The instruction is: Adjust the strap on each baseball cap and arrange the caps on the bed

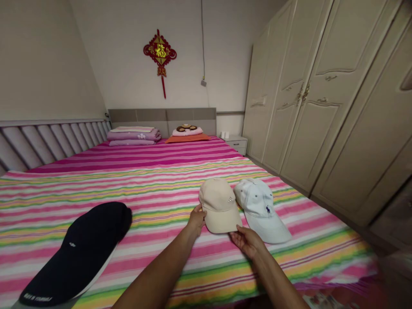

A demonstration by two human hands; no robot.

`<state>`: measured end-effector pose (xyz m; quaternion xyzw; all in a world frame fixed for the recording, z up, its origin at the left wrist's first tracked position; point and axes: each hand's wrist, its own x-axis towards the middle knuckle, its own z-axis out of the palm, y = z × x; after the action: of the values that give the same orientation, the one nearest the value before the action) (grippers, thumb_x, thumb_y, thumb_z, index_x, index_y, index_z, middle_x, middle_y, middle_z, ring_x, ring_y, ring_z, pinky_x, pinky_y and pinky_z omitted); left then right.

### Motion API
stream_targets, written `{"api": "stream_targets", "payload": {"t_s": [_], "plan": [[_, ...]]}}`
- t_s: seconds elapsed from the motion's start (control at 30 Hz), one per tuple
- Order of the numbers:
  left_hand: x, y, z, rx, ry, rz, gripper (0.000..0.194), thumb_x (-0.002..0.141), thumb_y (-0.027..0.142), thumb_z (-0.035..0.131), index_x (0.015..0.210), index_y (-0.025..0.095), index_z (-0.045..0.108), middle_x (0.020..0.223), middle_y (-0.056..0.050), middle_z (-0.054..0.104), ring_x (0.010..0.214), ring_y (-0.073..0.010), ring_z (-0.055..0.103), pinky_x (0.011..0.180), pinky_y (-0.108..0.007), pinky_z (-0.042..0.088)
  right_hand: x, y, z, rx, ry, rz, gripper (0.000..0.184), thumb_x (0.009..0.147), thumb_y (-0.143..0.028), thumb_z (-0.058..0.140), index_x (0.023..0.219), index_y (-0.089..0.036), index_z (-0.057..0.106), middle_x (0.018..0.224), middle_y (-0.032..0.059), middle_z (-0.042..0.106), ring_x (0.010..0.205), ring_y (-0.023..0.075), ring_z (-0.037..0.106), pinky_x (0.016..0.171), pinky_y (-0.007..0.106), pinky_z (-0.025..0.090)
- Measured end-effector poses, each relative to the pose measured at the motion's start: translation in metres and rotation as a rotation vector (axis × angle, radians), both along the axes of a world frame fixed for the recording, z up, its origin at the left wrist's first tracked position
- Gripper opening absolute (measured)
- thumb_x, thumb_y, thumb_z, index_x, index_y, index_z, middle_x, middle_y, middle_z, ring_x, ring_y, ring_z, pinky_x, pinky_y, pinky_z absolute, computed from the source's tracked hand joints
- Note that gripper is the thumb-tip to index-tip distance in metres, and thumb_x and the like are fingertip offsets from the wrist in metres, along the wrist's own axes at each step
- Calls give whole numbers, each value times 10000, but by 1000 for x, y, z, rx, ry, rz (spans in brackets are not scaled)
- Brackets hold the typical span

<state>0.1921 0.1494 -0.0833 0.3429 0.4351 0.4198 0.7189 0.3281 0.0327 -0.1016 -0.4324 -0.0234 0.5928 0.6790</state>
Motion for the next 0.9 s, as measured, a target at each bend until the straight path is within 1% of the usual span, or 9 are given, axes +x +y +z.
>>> {"api": "stream_targets", "payload": {"t_s": [0.13, 0.23, 0.43, 0.5, 0.57, 0.67, 0.73, 0.83, 0.9], "plan": [[1, -5, 1, 31, 83, -9, 441, 632, -26, 502, 1031, 155, 550, 791, -60, 642, 584, -123, 581, 586, -266, 484, -2, -8, 5, -42, -7, -20, 180, 777, -41, 530, 628, -135, 496, 439, 10, 611, 400, 101, 587, 481, 201, 531], [2, -7, 0, 50, 137, -25, 456, 636, -6, 514, 1063, 155, 534, 860, -77, 636, 570, -116, 567, 565, -270, 485, -3, -13, 6, -66, -24, -33, 177, 758, -40, 552, 640, -154, 488, 420, 24, 609, 406, 120, 599, 482, 204, 535], [1, -10, -7, 113, 228, -78, 476, 665, 44, 520, 1129, 151, 502, 971, -91, 630, 631, -122, 587, 577, -249, 480, -7, -18, 5, -135, -109, -90, 136, 771, -89, 561, 681, -150, 480, 403, 3, 597, 370, 123, 584, 451, 217, 541], [-1, -9, -9, 141, 276, -91, 495, 665, 54, 519, 1152, 145, 488, 974, -96, 633, 642, -136, 591, 573, -253, 473, -10, -20, 5, -154, -145, -96, 125, 789, -112, 549, 686, -143, 486, 408, 3, 599, 375, 121, 586, 443, 211, 537], [-4, -8, -10, 182, 327, -104, 485, 642, 56, 535, 1118, 149, 523, 931, -85, 648, 658, -153, 591, 572, -256, 462, -13, -25, 6, -167, -179, -87, 138, 799, -147, 547, 672, -133, 498, 412, 14, 600, 378, 125, 589, 426, 204, 527], [-12, -8, -10, 264, 382, -126, 368, 585, 33, 559, 920, 170, 631, 836, -46, 663, 705, -157, 580, 600, -228, 436, -17, -33, 7, -175, -210, -45, 190, 793, -202, 566, 630, -116, 522, 425, 46, 609, 364, 133, 582, 394, 205, 508], [-17, -11, -10, 302, 398, -151, 309, 566, 24, 556, 821, 170, 650, 752, -25, 659, 686, -146, 569, 598, -215, 419, -18, -37, 8, -174, -211, -13, 222, 793, -220, 567, 604, -109, 530, 439, 62, 618, 356, 130, 577, 371, 194, 490], [-23, -18, -12, 291, 409, -197, 327, 580, 51, 545, 884, 135, 627, 568, 0, 607, 550, -133, 536, 536, -228, 400, -20, -39, 9, -166, -187, 17, 253, 801, -222, 558, 575, -113, 525, 443, 62, 621, 364, 118, 582, 351, 163, 461], [-26, -24, -14, 276, 395, -222, 357, 590, 72, 545, 940, 112, 601, 509, 16, 575, 505, -125, 517, 518, -230, 391, -21, -38, 9, -155, -170, 23, 259, 807, -208, 550, 566, -121, 519, 436, 49, 616, 364, 105, 579, 358, 149, 457]]}}
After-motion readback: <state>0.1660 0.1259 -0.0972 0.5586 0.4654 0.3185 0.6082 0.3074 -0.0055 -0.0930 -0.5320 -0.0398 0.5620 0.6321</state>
